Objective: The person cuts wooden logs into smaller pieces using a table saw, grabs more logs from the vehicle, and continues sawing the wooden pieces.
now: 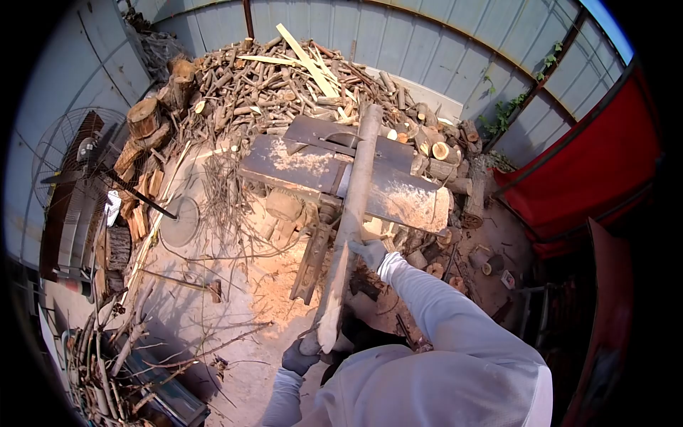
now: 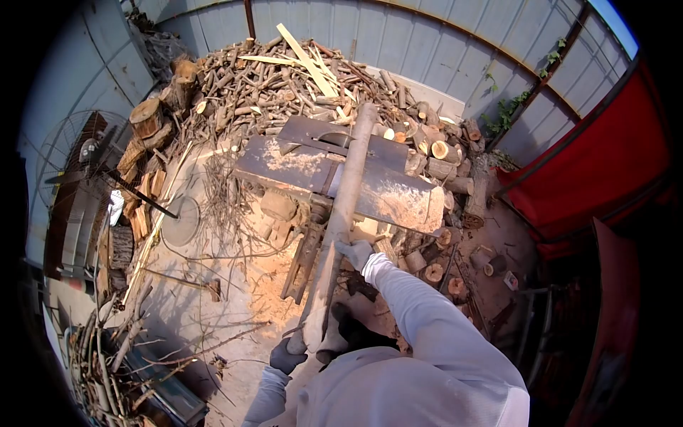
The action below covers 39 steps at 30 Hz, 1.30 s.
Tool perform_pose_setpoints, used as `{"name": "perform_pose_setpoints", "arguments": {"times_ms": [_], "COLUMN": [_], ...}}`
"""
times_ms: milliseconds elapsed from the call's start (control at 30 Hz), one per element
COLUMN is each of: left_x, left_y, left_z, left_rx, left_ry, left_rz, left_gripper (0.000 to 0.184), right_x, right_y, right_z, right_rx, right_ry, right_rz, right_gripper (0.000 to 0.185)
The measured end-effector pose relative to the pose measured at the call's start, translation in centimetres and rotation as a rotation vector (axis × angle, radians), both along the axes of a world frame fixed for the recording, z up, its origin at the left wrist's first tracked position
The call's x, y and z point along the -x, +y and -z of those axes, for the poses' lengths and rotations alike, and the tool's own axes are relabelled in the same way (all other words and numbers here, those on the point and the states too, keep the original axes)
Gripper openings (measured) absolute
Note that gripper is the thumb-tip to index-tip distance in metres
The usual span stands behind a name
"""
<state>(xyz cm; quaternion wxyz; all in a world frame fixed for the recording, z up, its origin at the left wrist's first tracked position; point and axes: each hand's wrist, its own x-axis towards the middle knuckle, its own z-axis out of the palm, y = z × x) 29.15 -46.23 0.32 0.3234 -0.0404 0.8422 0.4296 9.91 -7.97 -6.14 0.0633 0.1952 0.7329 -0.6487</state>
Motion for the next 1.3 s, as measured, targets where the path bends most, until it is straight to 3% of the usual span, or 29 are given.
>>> {"name": "perform_pose_setpoints", "arguments": {"times_ms": [33,100,133,200,267,333,400,433,500,600,633,700,767,800,833,900,933,967,1033,1067,1133,1167,1233,1300], "left_x": [0.3,0.3,0.2,-0.1,-1.9,-2.4,-3.3,-2.3,-1.3,-2.4,-2.5,-0.5,1.1,3.0,3.3,5.1,6.4,8.0,10.3,10.7,12.0,12.9,13.6,14.1], "left_y": [-0.3,-0.5,-0.6,-0.4,-0.5,-3.0,-6.1,-6.2,-5.6,-5.7,-4.5,0.1,4.2,6.8,8.2,10.6,11.4,12.3,13.4,13.6,13.7,13.6,13.3,13.5], "left_z": [0.0,-0.1,-0.2,-0.2,-0.1,-0.4,-0.3,-3.7,-7.2,-1.0,0.7,-1.0,-1.5,-4.3,-3.0,0.7,0.0,-0.5,-0.6,-0.1,0.9,1.4,1.5,-1.2], "left_rx": [0.055,0.116,0.115,0.121,0.099,0.081,0.040,0.103,0.151,0.144,0.149,0.077,0.089,0.141,0.144,0.243,0.248,0.238,0.255,0.221,0.188,0.188,0.196,0.127], "left_ry": [0.009,0.016,-0.015,-0.039,-0.034,0.013,0.007,-0.051,-0.078,0.066,0.103,0.011,0.072,-0.047,-0.051,0.128,0.133,0.082,0.018,0.070,0.122,0.021,-0.084,-0.126], "left_rz": [0.020,0.032,0.013,-0.012,-0.136,-0.143,-0.144,-0.095,0.006,0.167,0.146,0.164,0.162,0.182,0.201,0.203,0.226,0.234,0.284,0.287,0.286,0.395,0.508,0.468], "left_gripper": [0.082,0.083,0.082,0.082,0.078,0.075,0.065,0.061,0.055,0.049,0.050,0.056,0.059,0.067,0.067,0.080,0.080,0.085,0.091,0.088,0.085,0.085,0.085,0.083], "right_x": [0.2,0.8,1.3,3.5,3.9,2.6,-1.6,-3.1,-6.7,-10.0,-10.0,-8.5,-5.8,-4.6,-3.8,-2.6,-2.5,-3.0,-4.3,-4.7,-5.8,-5.6,-5.7,-4.7], "right_y": [-0.2,-0.2,-0.7,-2.4,-5.0,-7.7,-10.5,-10.7,-9.4,-5.4,-3.6,0.4,4.0,6.5,8.6,9.8,8.9,7.5,4.4,3.3,-0.4,-0.9,-1.5,-1.5], "right_z": [-0.1,-0.5,0.5,3.3,1.1,-4.5,-9.0,-8.1,-6.0,-5.1,-5.7,-7.6,-7.8,-7.3,-6.4,-5.1,-5.6,-6.2,-6.6,-3.5,2.7,0.9,-3.7,-5.0], "right_rx": [0.002,-0.022,-0.019,-0.129,-0.228,-0.334,-0.113,-0.118,0.274,0.461,0.460,0.009,-0.060,-0.096,-0.134,-0.034,-0.081,-0.076,0.271,0.359,0.635,0.638,0.570,0.503], "right_ry": [0.045,-0.194,-0.194,0.052,0.005,-0.031,-0.047,-0.050,-0.126,-0.182,-0.175,-0.254,-0.093,-0.100,-0.110,-0.024,0.101,0.094,0.041,-0.112,0.005,0.002,-0.260,-0.380], "right_rz": [0.010,-0.070,-0.074,-0.128,-0.230,-0.345,-0.156,-0.169,0.021,0.191,0.203,0.189,0.168,0.130,0.091,0.283,0.412,0.436,0.420,0.308,0.347,0.348,0.398,0.424], "right_gripper": [0.059,0.034,0.034,0.040,0.046,0.052,0.044,0.044,0.050,0.045,0.045,0.037,0.038,0.041,0.044,0.049,0.062,0.062,0.076,0.067,0.043,0.043,0.040,0.035]}}
